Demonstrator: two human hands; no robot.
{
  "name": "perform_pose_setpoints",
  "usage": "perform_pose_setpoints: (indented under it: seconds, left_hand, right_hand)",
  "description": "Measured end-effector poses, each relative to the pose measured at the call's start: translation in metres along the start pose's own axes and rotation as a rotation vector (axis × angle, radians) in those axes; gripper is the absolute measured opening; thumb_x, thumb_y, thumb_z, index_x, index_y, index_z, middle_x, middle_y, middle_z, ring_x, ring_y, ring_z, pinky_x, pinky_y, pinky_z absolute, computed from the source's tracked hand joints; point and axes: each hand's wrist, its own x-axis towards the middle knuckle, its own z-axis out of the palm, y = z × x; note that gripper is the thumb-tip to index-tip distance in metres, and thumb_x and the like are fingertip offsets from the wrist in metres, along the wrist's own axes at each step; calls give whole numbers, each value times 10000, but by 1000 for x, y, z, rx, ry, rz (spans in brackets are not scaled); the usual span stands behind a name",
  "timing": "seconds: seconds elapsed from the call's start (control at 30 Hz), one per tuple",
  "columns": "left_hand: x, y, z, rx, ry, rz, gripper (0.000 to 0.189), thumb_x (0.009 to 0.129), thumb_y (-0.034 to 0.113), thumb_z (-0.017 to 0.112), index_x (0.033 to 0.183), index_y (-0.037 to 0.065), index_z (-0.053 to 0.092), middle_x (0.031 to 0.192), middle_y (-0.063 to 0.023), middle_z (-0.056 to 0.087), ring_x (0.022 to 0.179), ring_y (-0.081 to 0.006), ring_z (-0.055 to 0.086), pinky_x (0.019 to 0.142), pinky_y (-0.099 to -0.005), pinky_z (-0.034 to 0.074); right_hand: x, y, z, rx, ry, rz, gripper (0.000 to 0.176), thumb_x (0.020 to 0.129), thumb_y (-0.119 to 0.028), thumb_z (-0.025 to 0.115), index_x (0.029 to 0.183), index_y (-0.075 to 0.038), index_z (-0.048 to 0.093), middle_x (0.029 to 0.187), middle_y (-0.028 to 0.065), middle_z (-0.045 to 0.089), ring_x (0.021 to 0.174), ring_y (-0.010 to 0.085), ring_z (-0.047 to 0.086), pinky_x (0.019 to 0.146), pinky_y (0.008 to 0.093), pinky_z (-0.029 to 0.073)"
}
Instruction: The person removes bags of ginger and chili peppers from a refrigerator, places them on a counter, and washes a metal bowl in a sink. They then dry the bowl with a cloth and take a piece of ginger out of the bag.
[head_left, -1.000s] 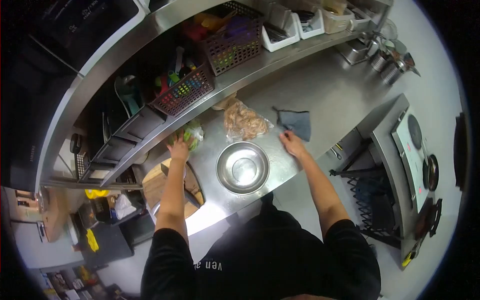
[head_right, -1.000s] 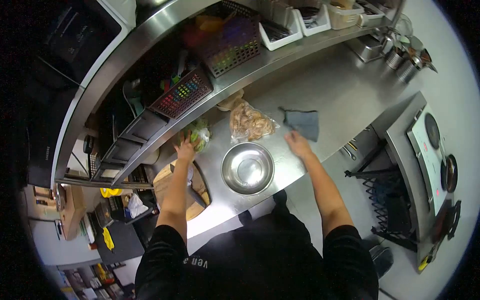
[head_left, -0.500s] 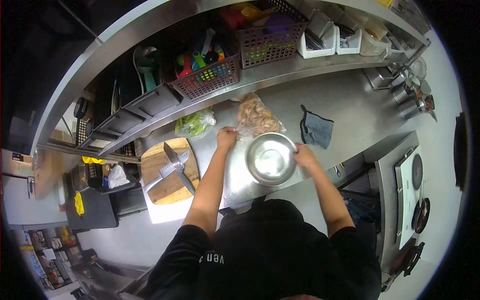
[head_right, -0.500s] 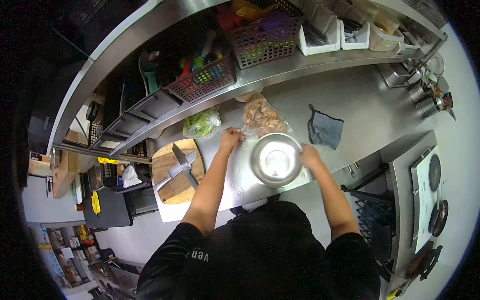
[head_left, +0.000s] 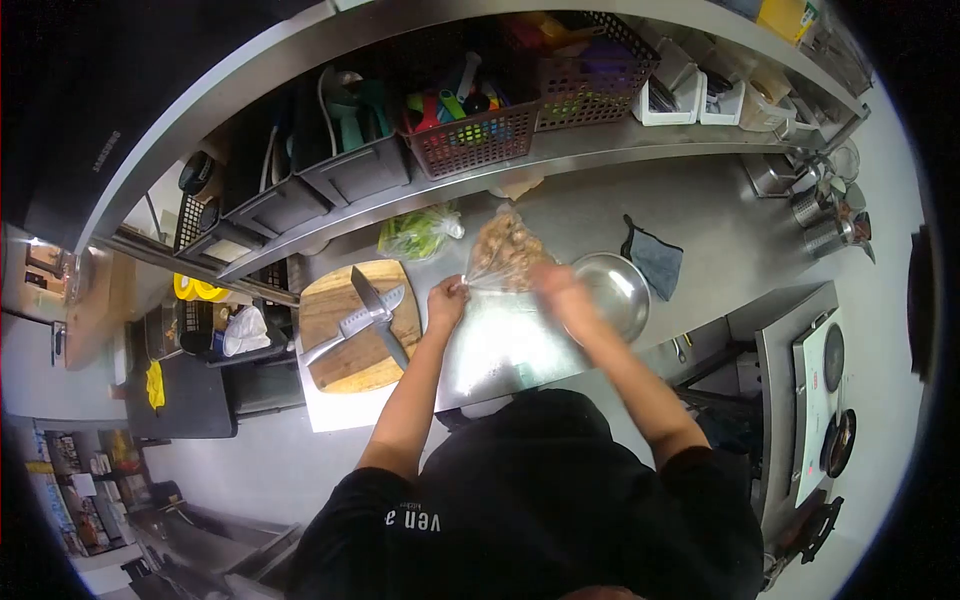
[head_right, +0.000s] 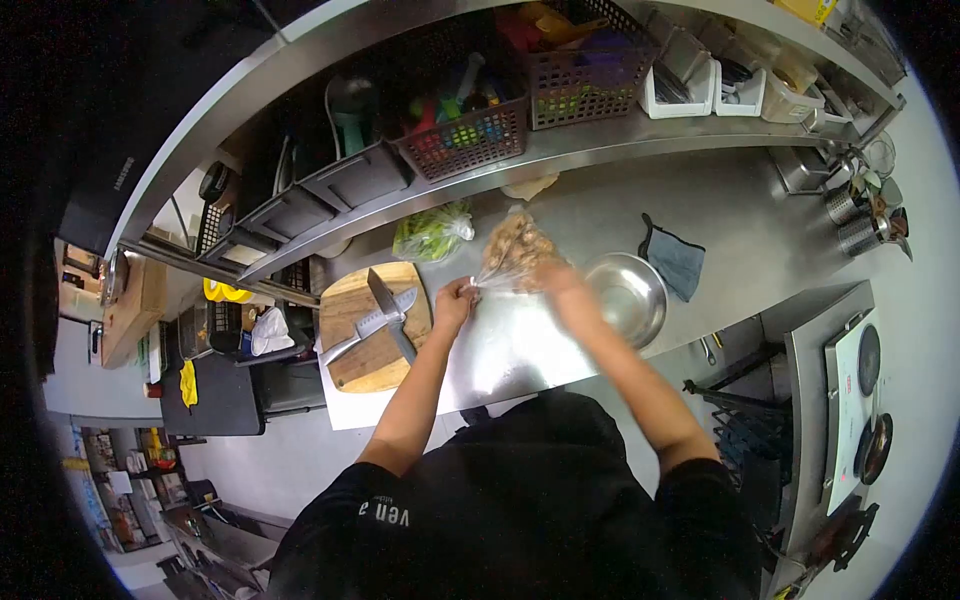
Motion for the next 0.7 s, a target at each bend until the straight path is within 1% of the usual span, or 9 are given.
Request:
perform_pose_setpoints:
  seconds: [0.03,0.07,0.1,0.2,0.4,0.53,0.6,0.63,0.7]
  left_hand:
    - [-7,-3,-7,212,31,51,241,833,124,628,1017,-31,637,846,-174,677,749,-234,657,681,-333,520]
    - [-13,-5,-14,424,64,100,259,836,167,620,1019,-13,649,857,-213,675,775,-290,666,714,-374,519]
    - [-30,19,-20,643,46,116,236,834,219,599,944,20,660,855,-247,645,818,-382,637,748,-450,498]
    - [-44,21,-37,852,-42,246,192,848,202,568,874,24,635,812,-231,644,819,-394,629,737,-472,492]
    - [-68,33,-71,796,-52,240,195,893,202,524,882,28,612,841,-242,635,839,-399,624,729,-488,477]
    - [-89,58,-115,590,-138,172,224,908,227,533,891,20,616,845,-247,634,834,-391,627,720,-454,480]
    - [-87,43,-123,538,-138,205,280,930,273,528,853,20,620,766,-188,649,760,-309,645,672,-376,486]
    - [-87,50,-124,353,-200,96,305,943,290,515,831,26,620,762,-144,649,736,-250,636,655,-340,484]
    - [-84,55,-125,162,-260,-12,332,955,306,501,809,33,621,759,-99,650,712,-191,628,638,-305,482]
  right_hand:
    - [-3,-47,18,-359,-110,-239,413,845,-82,452,1248,-65,540,1292,144,522,1150,277,507,993,380,399]
    - [8,-34,56,-662,-40,-686,433,865,-101,430,1291,-86,503,1363,93,473,1176,252,487,1007,356,395]
    - [11,-55,81,-655,-6,-701,458,853,-100,442,1309,-97,486,1306,52,511,1142,221,496,987,321,411]
    - [24,-64,124,-615,-135,-527,416,840,-98,452,1248,-87,530,1167,37,561,1076,210,515,939,308,445]
    - [37,-46,134,-513,-217,-682,230,801,-102,510,996,-83,631,992,35,592,960,238,534,840,338,472]
    - [46,-54,129,-504,-99,-700,227,805,-105,526,1004,-92,634,999,38,593,968,235,536,838,342,477]
    - [46,-69,128,-522,-127,-665,205,829,-145,502,985,-110,631,1020,44,568,1009,227,533,853,333,483]
    - [44,-73,131,-524,-121,-668,205,829,-145,502,985,-110,631,1020,44,568,1009,227,533,853,333,483]
    - [34,-81,137,-481,67,-661,182,817,-139,518,954,-103,633,1019,49,568,991,236,536,846,348,483]
